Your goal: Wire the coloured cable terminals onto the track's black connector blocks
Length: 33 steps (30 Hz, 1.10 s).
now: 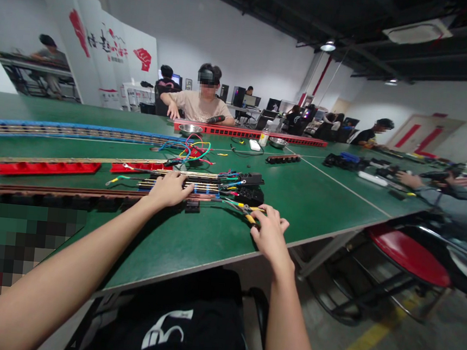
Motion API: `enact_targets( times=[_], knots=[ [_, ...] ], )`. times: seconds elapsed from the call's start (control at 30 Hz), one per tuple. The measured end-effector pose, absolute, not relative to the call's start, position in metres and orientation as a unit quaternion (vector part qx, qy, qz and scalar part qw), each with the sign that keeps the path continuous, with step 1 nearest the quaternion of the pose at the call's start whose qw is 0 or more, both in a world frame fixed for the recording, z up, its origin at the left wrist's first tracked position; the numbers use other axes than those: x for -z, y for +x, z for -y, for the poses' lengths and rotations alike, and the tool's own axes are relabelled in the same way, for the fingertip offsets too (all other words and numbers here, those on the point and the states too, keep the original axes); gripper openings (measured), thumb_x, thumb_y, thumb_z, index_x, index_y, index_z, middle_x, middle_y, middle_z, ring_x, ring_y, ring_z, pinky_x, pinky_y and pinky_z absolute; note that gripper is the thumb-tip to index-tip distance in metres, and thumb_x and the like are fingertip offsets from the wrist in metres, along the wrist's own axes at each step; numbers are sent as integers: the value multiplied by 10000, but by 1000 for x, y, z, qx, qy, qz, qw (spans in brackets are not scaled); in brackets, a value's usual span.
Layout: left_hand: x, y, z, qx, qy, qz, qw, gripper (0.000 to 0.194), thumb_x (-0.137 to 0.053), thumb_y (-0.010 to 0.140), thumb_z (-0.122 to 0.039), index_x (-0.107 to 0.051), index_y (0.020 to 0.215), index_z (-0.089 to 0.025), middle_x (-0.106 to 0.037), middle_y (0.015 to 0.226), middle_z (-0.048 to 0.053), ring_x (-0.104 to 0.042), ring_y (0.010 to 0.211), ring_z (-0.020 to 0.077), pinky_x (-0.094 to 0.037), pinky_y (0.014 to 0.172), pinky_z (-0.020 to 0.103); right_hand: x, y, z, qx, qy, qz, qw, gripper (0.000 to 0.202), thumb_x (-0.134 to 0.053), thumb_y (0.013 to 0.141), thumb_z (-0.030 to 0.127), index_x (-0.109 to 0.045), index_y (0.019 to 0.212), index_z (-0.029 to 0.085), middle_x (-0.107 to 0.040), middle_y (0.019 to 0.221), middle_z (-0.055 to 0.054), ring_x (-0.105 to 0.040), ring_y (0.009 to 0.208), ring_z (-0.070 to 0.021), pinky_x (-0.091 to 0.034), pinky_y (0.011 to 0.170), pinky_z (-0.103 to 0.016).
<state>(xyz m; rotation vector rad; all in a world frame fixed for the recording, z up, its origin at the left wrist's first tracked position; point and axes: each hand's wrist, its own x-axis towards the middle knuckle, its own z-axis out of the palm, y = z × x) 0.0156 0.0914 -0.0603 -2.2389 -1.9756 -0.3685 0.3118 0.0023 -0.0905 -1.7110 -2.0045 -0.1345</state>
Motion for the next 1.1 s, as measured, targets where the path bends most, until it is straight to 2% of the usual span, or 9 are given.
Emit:
enact_targets(
  times=[0.2, 0.33, 0.47, 0.7, 0.83, 1.0, 1.1],
  knots=[
    [60, 16, -91, 117, -741, 658, 66, 597, -269, 915, -532, -581, 1252, -151, -566, 1310, 180, -482, 1234, 332, -423, 957, 482, 94, 318, -5, -34, -594, 757, 269, 242, -550, 810, 228, -660, 1025, 237, -621, 1132, -87, -570, 1081, -260, -350, 916, -449],
    [60, 16, -91, 120, -743, 656, 66, 605, -263, 912, -530, -588, 1242, -140, -567, 1304, 187, -480, 1231, 338, -424, 950, 486, 95, 321, -9, -103, -550, 766, 317, 191, -580, 811, 293, -665, 956, 202, -635, 1020, -86, -612, 952, -227, -449, 842, -373],
    [59, 16, -91, 119, -742, 657, 60, 615, -260, 911, -534, -579, 1258, -138, -556, 1322, 190, -468, 1245, 341, -416, 958, 495, 93, 321, -9, -120, -535, 763, 342, 170, -606, 802, 306, -682, 912, 202, -651, 968, -83, -623, 882, -218, -480, 788, -346],
    [59, 16, -91, 117, -742, 657, 63, 601, -270, 917, -540, -581, 1247, -146, -567, 1305, 187, -479, 1241, 336, -415, 965, 483, 79, 309, 0, -146, -554, 749, 334, 220, -597, 805, 369, -673, 881, 177, -665, 919, -80, -613, 839, -218, -460, 768, -335],
    [60, 15, -91, 118, -743, 656, 66, 606, -264, 917, -538, -588, 1236, -139, -570, 1295, 189, -483, 1233, 340, -424, 955, 490, 71, 302, 7, -187, -555, 742, 327, 251, -566, 822, 387, -680, 878, 171, -658, 867, -58, -572, 743, -185, -431, 675, -302],
    [61, 15, -92, 127, -745, 651, 71, 610, -268, 912, -533, -592, 1232, -127, -575, 1282, 195, -493, 1217, 352, -434, 937, 514, 66, 298, 14, -282, -549, 713, 332, 234, -606, 787, 349, -680, 909, 164, -619, 745, -2, -480, 600, -127, -372, 559, -255],
    [61, 15, -92, 124, -744, 653, 69, 606, -270, 911, -542, -587, 1241, -144, -570, 1294, 189, -484, 1230, 343, -428, 948, 499, 65, 296, 16, -373, -534, 676, 345, 239, -646, 773, 357, -684, 910, 166, -629, 735, -5, -517, 613, -129, -398, 553, -245]
  ],
)
